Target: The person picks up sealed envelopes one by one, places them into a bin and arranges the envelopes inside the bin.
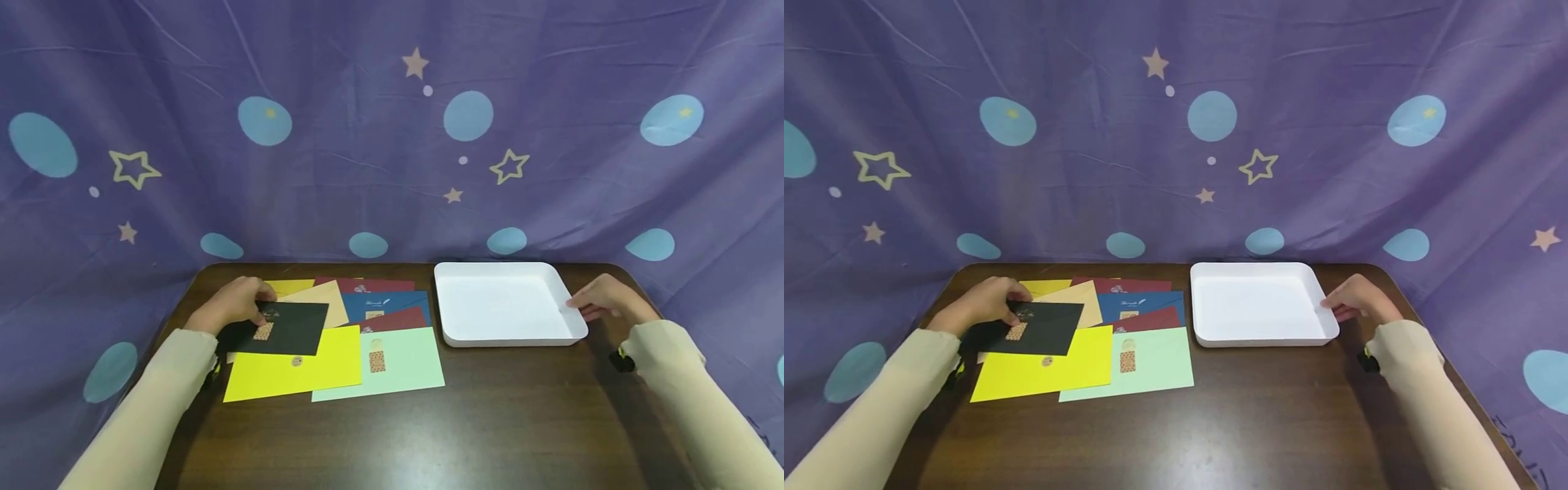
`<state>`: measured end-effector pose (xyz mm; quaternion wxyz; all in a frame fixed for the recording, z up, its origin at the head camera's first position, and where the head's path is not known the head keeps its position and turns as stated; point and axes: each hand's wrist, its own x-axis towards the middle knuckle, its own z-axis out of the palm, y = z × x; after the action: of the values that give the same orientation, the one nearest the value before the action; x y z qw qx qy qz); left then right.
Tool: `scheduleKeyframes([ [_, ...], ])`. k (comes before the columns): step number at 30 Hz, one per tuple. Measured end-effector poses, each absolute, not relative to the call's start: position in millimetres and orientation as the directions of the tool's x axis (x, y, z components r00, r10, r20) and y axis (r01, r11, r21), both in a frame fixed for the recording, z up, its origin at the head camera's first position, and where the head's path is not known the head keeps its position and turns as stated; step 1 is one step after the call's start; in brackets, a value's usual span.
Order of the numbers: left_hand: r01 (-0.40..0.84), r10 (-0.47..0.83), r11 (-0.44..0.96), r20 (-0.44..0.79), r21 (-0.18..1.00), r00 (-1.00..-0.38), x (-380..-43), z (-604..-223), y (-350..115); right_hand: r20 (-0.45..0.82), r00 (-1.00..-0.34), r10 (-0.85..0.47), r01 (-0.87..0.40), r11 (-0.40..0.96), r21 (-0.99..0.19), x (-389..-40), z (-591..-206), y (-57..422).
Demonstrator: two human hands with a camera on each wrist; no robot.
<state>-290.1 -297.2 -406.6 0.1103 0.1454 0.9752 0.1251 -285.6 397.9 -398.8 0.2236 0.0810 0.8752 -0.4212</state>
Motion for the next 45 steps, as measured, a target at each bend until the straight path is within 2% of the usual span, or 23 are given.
scheduleKeyframes([
  [9, 0.262, 0.306, 0.938, -0.189, 0.227, -0.933, -295, -406, -295, -0.462, -0.886, -0.041, 0.332, 0.640, -0.693, -285, -402, 400],
  [17, 0.257, 0.299, 0.939, -0.173, 0.229, -0.938, -296, -406, -296, -0.465, -0.885, -0.038, 0.335, 0.643, -0.689, -288, -403, 402],
  [23, 0.243, 0.291, 0.942, -0.204, 0.231, -0.935, -297, -402, -294, -0.467, -0.884, -0.038, 0.334, 0.648, -0.684, -287, -401, 399],
  [31, 0.211, 0.279, 0.943, -0.267, 0.258, -0.922, -300, -391, -291, -0.480, -0.876, -0.052, 0.344, 0.632, -0.695, -285, -398, 399],
  [45, 0.206, 0.287, 0.928, -0.243, 0.312, -0.926, -301, -376, -300, -0.489, -0.869, -0.079, 0.340, 0.624, -0.704, -289, -400, 404],
])
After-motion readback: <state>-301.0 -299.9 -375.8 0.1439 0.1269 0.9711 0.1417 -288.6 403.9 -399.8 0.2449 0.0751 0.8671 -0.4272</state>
